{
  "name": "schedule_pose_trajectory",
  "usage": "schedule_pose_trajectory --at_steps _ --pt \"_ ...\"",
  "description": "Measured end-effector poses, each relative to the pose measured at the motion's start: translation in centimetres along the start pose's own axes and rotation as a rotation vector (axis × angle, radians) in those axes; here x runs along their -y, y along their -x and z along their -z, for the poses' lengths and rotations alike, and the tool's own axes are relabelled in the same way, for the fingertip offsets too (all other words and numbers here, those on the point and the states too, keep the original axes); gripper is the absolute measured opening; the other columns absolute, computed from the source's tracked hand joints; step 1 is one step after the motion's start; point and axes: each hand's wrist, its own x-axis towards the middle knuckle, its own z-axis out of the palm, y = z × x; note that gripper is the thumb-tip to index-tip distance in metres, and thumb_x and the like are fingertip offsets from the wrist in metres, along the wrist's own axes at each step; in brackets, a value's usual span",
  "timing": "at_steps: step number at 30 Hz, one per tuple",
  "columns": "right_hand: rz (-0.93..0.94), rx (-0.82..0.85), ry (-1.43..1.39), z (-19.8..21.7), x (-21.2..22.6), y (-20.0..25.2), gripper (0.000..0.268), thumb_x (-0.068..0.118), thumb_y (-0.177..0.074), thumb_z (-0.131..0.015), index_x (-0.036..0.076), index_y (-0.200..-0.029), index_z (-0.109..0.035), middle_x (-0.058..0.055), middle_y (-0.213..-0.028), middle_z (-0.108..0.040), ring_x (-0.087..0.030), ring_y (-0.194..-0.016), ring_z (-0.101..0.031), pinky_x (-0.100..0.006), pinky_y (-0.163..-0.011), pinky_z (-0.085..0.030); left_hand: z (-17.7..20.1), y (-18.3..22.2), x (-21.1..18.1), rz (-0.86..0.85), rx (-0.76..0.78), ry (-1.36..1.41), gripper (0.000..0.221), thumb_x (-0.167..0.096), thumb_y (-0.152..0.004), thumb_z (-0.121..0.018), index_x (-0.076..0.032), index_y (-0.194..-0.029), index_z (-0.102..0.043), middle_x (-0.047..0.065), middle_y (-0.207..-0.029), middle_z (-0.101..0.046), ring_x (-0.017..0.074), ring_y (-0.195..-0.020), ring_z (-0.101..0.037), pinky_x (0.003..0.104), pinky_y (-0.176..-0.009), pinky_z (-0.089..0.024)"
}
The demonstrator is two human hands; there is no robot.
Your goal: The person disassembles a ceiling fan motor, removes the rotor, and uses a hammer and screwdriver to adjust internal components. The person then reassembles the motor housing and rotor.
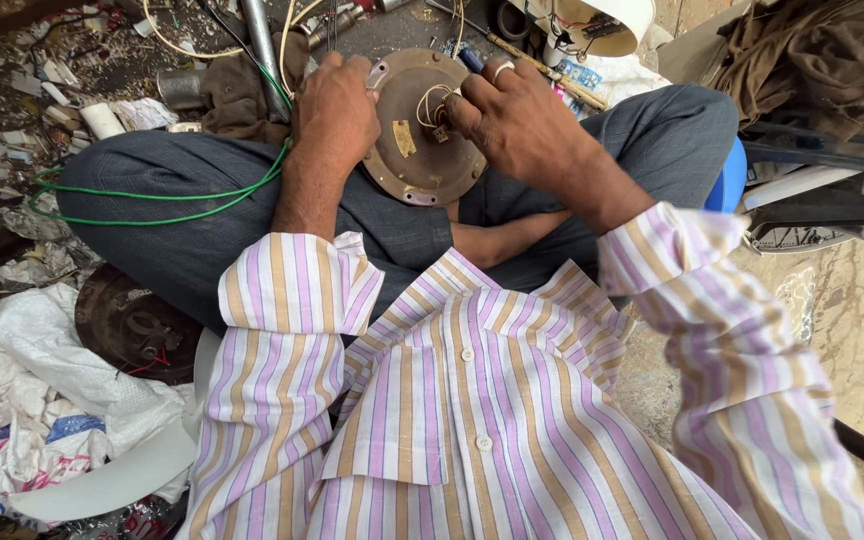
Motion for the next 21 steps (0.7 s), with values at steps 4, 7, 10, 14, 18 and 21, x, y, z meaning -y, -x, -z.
schedule_pose_trajectory --at_steps 4,7,10,14,18,21 --pt "0.112 0.094 0.145 0.0 -1.2 -0.9 0.026 0.029 -0.101 -0.063 0.009 -0.118 -0.064 -0.004 -0.101 -0.061 -0.021 -0.094 -0.060 -0.037 -0.084 -0.048 -0.3 -0.1 0.2 0.052 0.098 -0.075 0.027 -0.015 -0.095 -0.071 0.000 -0.118 -0.067 0.018 -0.109 -0.067 0.0306 -0.107 -0.065 0.047 -0.093 -0.052" --pt "0.065 0.081 0.089 -0.6 -0.7 -1.5 0.026 0.031 -0.107 -0.060 0.006 -0.105 -0.066 -0.007 -0.086 -0.061 -0.022 -0.076 -0.060 -0.037 -0.069 -0.048 0.1 -0.2 0.2 0.062 0.108 -0.066 0.024 -0.015 -0.097 -0.070 -0.002 -0.116 -0.069 0.018 -0.107 -0.070 0.0306 -0.105 -0.067 0.046 -0.093 -0.053" --pt "-0.226 0.126 -0.143 -1.8 0.1 -1.3 0.040 0.035 -0.109 -0.058 0.005 -0.086 -0.069 -0.014 -0.066 -0.060 -0.031 -0.057 -0.059 -0.043 -0.052 -0.046 0.6 0.1 -0.1 0.059 0.089 -0.061 0.023 -0.015 -0.096 -0.071 -0.001 -0.115 -0.070 0.019 -0.106 -0.070 0.0319 -0.103 -0.067 0.047 -0.090 -0.052" --pt "-0.765 -0.020 -0.654 -3.9 -3.0 1.5 0.054 0.034 -0.116 -0.051 0.001 -0.075 -0.063 -0.021 -0.058 -0.055 -0.038 -0.052 -0.059 -0.050 -0.055 -0.046 0.9 -0.2 -0.6 0.082 0.140 -0.057 0.021 -0.016 -0.098 -0.069 -0.003 -0.115 -0.070 0.016 -0.105 -0.072 0.0297 -0.100 -0.069 0.047 -0.092 -0.052" --pt "-0.710 0.022 -0.139 -8.9 -6.1 4.3 0.027 0.022 -0.095 -0.068 -0.001 -0.080 -0.068 -0.025 -0.073 -0.067 -0.042 -0.067 -0.068 -0.050 -0.061 -0.055 0.8 -0.1 -0.5 0.102 0.148 -0.032 0.023 -0.016 -0.098 -0.067 -0.002 -0.116 -0.069 0.018 -0.107 -0.069 0.0309 -0.105 -0.067 0.047 -0.090 -0.053" --pt "-0.767 0.148 -0.081 -12.8 -6.8 5.5 0.014 0.009 -0.083 -0.065 -0.002 -0.091 -0.067 -0.027 -0.083 -0.071 -0.042 -0.074 -0.070 -0.049 -0.067 -0.058 0.6 -0.6 -0.4 0.113 0.124 -0.053 0.026 -0.018 -0.098 -0.067 -0.002 -0.118 -0.068 0.019 -0.113 -0.067 0.0327 -0.109 -0.065 0.048 -0.093 -0.051"
